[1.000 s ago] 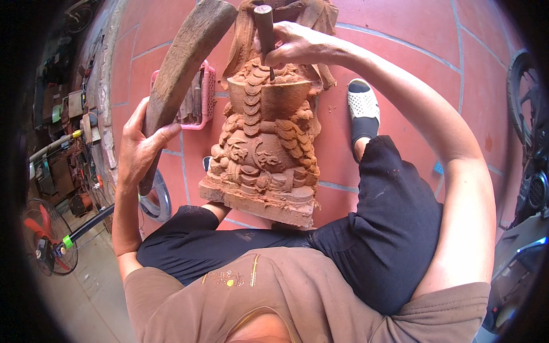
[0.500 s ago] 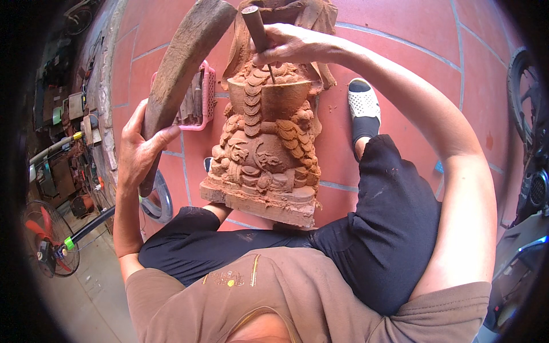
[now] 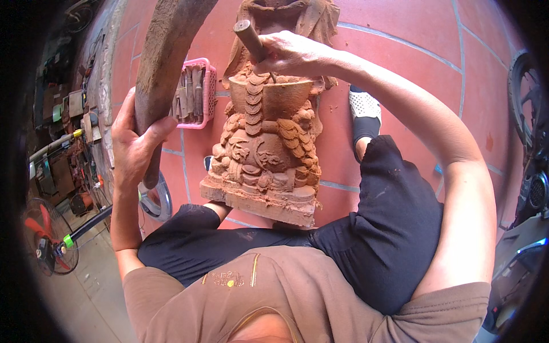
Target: The person carves a wooden sculpture using a chisel and mallet. They repeatedly strike the chisel to shape the upper portion of the piece, occasionally adjusting the chisel position and clearing wood shavings with their hand.
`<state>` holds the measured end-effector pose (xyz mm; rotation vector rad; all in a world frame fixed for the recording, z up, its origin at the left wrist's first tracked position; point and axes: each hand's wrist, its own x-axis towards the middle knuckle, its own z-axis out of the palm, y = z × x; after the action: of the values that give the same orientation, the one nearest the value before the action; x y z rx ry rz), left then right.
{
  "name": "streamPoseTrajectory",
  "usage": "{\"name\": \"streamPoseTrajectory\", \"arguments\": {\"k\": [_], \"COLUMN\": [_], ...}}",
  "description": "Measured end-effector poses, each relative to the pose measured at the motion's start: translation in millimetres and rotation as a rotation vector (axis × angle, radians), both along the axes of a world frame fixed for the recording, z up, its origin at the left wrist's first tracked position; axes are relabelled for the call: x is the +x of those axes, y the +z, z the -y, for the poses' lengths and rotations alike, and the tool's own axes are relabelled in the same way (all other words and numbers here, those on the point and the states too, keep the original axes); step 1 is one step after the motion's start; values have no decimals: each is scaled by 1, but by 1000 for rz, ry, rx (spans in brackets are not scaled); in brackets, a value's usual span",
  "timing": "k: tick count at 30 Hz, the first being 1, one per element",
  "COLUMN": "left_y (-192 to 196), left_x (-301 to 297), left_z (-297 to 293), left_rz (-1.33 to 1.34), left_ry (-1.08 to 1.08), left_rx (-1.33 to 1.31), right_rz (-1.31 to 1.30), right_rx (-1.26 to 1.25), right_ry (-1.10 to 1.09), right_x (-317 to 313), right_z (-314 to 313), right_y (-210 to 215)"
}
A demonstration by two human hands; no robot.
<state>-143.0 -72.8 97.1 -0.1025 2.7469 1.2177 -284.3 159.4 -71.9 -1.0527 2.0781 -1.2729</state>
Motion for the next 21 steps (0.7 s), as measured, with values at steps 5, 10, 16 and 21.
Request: {"name": "streamPoseTrajectory", "arguments": {"k": [5,10,16,21], "left_y": [5,6,-7,4], "left_x": [-12,-5,-5,-5], "left_z": [3,-4,1,-7], "left_rz": [181,38,-28,57], "left_ry": [-76,-17,-223,-23], "left_rx": [-183,-15,-281,-97], "right_rz": [-5,49,-25,9], "right_rx": [70,-2,36,-7], "right_ry": [41,-20,24,13], "right_x": [-1,3,-2,0], "right_z": [1,-1,-1,-3], "right_y": [5,4,5,2]}}
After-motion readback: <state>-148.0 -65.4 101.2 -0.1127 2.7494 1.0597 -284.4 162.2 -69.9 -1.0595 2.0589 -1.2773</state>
